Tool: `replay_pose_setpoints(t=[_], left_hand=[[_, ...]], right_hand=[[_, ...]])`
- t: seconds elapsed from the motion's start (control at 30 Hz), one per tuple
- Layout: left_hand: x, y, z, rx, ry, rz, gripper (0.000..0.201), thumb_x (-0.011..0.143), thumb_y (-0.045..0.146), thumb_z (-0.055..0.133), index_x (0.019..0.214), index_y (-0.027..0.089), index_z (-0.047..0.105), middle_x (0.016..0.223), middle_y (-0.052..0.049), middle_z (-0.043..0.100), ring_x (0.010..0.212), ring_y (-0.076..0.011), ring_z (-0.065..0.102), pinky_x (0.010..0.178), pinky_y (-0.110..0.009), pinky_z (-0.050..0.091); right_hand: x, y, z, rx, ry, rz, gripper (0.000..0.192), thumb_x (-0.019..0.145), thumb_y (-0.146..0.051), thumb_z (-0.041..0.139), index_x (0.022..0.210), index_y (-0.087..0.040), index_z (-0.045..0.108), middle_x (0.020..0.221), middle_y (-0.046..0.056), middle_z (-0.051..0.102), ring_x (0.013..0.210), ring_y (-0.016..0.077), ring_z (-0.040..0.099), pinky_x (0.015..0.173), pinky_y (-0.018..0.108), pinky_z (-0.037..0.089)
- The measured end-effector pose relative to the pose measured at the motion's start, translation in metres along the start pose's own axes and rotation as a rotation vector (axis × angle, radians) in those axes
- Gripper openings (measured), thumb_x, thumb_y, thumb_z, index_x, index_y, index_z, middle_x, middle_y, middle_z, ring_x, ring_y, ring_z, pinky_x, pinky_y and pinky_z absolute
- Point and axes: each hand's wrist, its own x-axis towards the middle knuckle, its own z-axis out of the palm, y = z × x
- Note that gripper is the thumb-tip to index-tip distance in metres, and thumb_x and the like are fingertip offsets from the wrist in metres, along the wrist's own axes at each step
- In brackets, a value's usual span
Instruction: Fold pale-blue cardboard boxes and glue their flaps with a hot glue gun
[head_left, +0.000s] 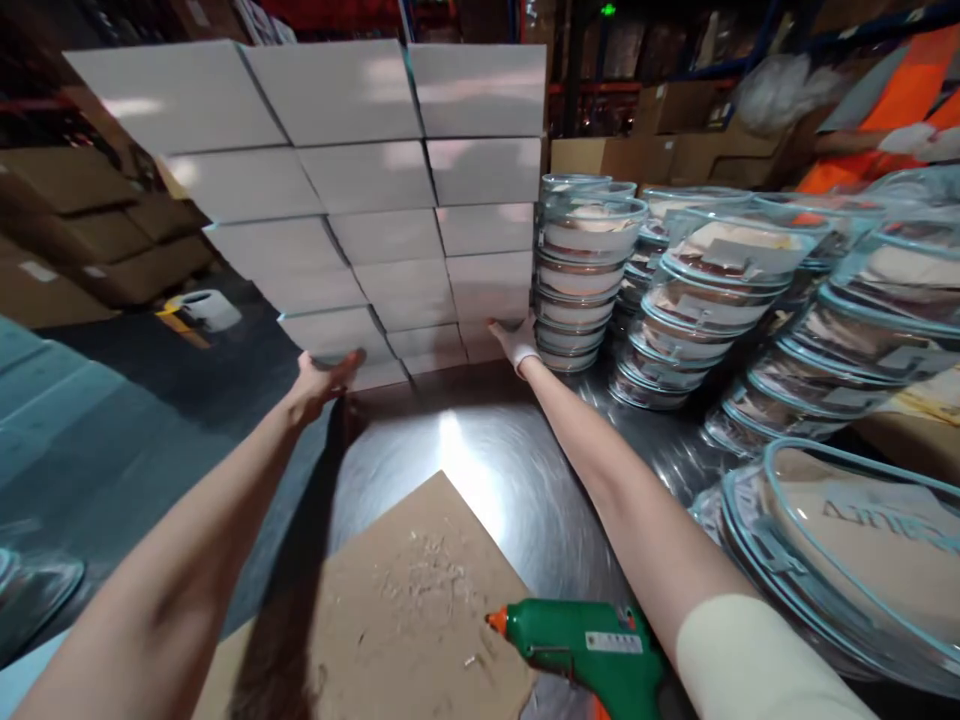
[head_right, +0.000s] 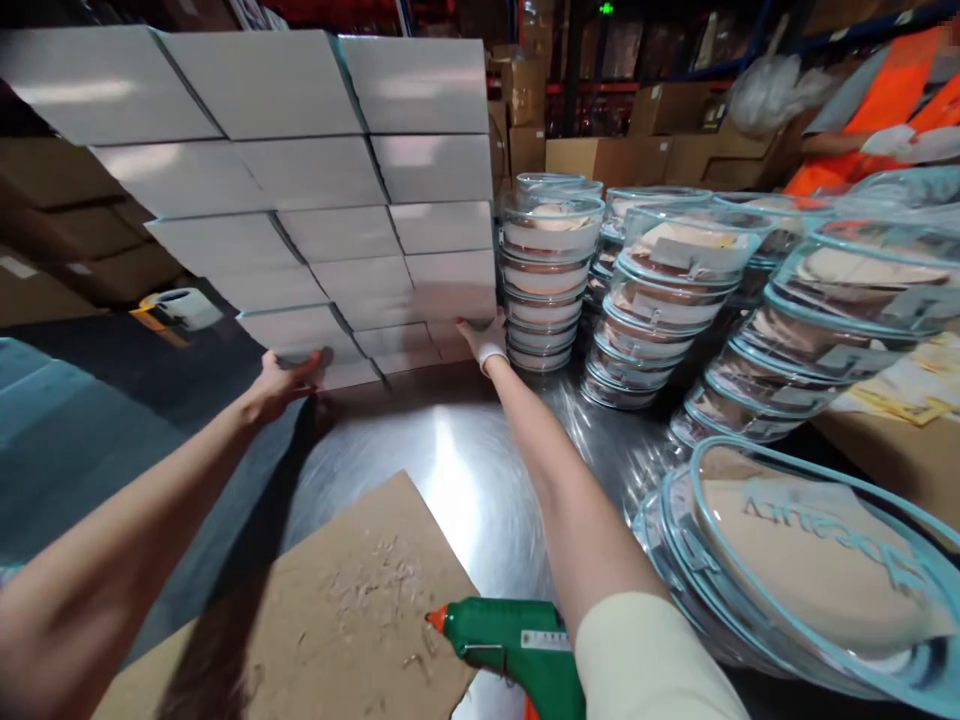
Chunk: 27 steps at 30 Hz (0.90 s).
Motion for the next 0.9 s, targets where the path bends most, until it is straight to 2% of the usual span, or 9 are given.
replay_pose_setpoints(t=[0.2, 0.33, 0.5, 0.67, 0.73, 0.8, 0.83, 0.87, 0.9], left_hand=[[0.016, 0.005, 0.011, -0.092, -0.001, -0.038, 0.061, 0.103, 0.033, 0.071, 0.157, 0.023, 0.045, 0.145, -0.014, 0.061, 0.112, -0.0254, 0.070, 0.092, -0.045, 0.065], [0.029, 0.004, 0.019, -0.106, -0.005, -0.027, 0.065, 0.103, 0.036, 0.071, 0.160, 0.023, 0.043, 0.151, -0.015, 0.058, 0.118, -0.0275, 0.070, 0.097, -0.048, 0.064], [0.043, 0.002, 0.029, -0.085, 0.023, -0.039, 0.075, 0.102, 0.038, 0.074, 0.161, 0.026, 0.030, 0.160, -0.013, 0.056, 0.121, -0.0214, 0.070, 0.100, -0.043, 0.062], [0.038, 0.007, 0.039, -0.058, 0.107, -0.005, 0.085, 0.103, 0.047, 0.070, 0.164, 0.022, 0.017, 0.160, -0.017, 0.056, 0.131, -0.0238, 0.067, 0.106, -0.047, 0.060], [0.023, 0.008, 0.053, -0.026, 0.253, 0.027, 0.098, 0.105, 0.053, 0.064, 0.167, 0.015, -0.002, 0.169, -0.026, 0.041, 0.150, -0.0303, 0.052, 0.120, -0.056, 0.048], [-0.002, 0.008, 0.081, 0.018, 0.399, 0.103, 0.105, 0.103, 0.061, 0.062, 0.167, 0.011, -0.005, 0.177, -0.029, 0.019, 0.166, -0.0330, 0.025, 0.133, -0.058, 0.026], [-0.018, 0.010, 0.101, 0.039, 0.421, 0.165, 0.108, 0.098, 0.065, 0.067, 0.167, 0.013, 0.004, 0.179, -0.027, 0.016, 0.169, -0.0328, 0.017, 0.136, -0.055, 0.018], [-0.034, 0.013, 0.124, 0.066, 0.394, 0.261, 0.108, 0.089, 0.069, 0.076, 0.164, 0.016, 0.020, 0.176, -0.023, 0.028, 0.167, -0.0325, 0.024, 0.137, -0.050, 0.018], [-0.051, 0.019, 0.151, 0.116, 0.275, 0.466, 0.108, 0.083, 0.072, 0.080, 0.161, 0.015, 0.030, 0.170, -0.024, 0.038, 0.163, -0.0356, 0.032, 0.136, -0.050, 0.021]], right_hand=[[0.026, -0.003, 0.002, -0.040, -0.004, -0.007, 0.108, 0.082, -0.044, 0.090, 0.163, -0.003, 0.030, 0.161, 0.028, 0.050, 0.151, 0.0324, 0.050, 0.130, 0.047, 0.037], [0.040, 0.001, 0.007, -0.062, -0.001, -0.048, 0.102, 0.085, -0.042, 0.087, 0.162, -0.005, 0.031, 0.159, 0.025, 0.053, 0.148, 0.0279, 0.054, 0.128, 0.043, 0.039], [0.060, 0.005, 0.013, -0.132, 0.027, -0.104, 0.098, 0.089, -0.046, 0.085, 0.161, -0.005, 0.032, 0.163, 0.024, 0.048, 0.154, 0.0256, 0.046, 0.132, 0.043, 0.031], [0.048, 0.013, 0.012, -0.254, 0.019, -0.124, 0.096, 0.097, -0.050, 0.075, 0.166, -0.005, 0.025, 0.165, 0.024, 0.046, 0.155, 0.0261, 0.046, 0.130, 0.043, 0.036], [0.026, 0.025, 0.007, -0.327, 0.001, -0.129, 0.095, 0.097, -0.051, 0.075, 0.167, -0.007, 0.029, 0.165, 0.024, 0.048, 0.155, 0.0294, 0.047, 0.129, 0.045, 0.039], [0.001, 0.038, -0.001, -0.415, -0.040, -0.152, 0.085, 0.095, -0.048, 0.078, 0.162, -0.010, 0.042, 0.161, 0.023, 0.053, 0.153, 0.0339, 0.050, 0.127, 0.051, 0.042], [-0.012, 0.044, -0.005, -0.461, -0.069, -0.174, 0.075, 0.096, -0.045, 0.079, 0.157, -0.013, 0.050, 0.158, 0.021, 0.057, 0.148, 0.0347, 0.055, 0.124, 0.054, 0.045], [-0.023, 0.048, -0.010, -0.508, -0.098, -0.203, 0.064, 0.097, -0.042, 0.078, 0.151, -0.015, 0.057, 0.153, 0.019, 0.061, 0.142, 0.0340, 0.060, 0.120, 0.056, 0.049], [-0.034, 0.051, -0.016, -0.558, -0.123, -0.243, 0.052, 0.099, -0.040, 0.077, 0.144, -0.018, 0.062, 0.148, 0.016, 0.065, 0.135, 0.0326, 0.064, 0.114, 0.056, 0.054]])
